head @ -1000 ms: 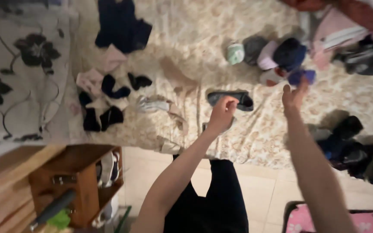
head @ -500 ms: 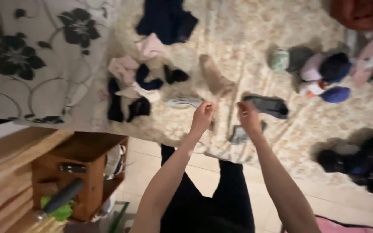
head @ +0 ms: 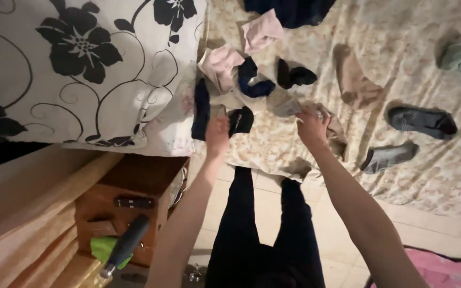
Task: Pairing and folding socks on a bed and organizing them onto a stack.
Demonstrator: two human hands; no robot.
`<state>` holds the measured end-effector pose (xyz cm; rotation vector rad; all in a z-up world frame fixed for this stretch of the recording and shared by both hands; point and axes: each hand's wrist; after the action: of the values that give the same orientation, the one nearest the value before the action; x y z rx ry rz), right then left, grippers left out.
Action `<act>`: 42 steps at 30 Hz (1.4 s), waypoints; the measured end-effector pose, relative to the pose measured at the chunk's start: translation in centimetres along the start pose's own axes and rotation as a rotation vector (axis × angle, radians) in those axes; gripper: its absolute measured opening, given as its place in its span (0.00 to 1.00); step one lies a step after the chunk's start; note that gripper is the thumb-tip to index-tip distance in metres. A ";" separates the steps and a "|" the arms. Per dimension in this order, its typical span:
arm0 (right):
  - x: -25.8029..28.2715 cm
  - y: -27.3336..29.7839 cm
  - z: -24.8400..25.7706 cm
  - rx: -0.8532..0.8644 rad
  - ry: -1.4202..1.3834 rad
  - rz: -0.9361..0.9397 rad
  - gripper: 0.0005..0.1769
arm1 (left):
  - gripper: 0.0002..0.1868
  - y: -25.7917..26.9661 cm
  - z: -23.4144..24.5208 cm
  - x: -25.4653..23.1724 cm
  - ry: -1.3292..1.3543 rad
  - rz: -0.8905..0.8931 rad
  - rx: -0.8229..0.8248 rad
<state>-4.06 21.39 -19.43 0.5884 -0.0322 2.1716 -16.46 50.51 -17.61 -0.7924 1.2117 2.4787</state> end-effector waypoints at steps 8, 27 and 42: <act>2.1 1.7 3.4 -0.529 -0.880 -0.448 0.17 | 0.24 -16.8 -5.3 -2.1 0.035 -0.305 -0.287; 5.5 -19.2 -1.0 -0.226 0.020 0.233 0.17 | 0.08 -1.3 16.7 -21.7 0.460 -0.515 0.127; 3.0 -18.3 5.0 -0.319 -0.489 -0.036 0.15 | 0.12 -0.2 16.3 -21.5 0.162 -0.499 0.102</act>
<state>10.30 34.01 -16.99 0.9055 -0.6126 1.8870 -4.61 63.48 2.93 -1.1260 1.0240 1.9672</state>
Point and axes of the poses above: each hand's wrist, its own y-axis away from the middle knuckle, its own z-axis out of the back of the hand, x = y × z, and after that the axes turned 15 degrees about z, right-handed
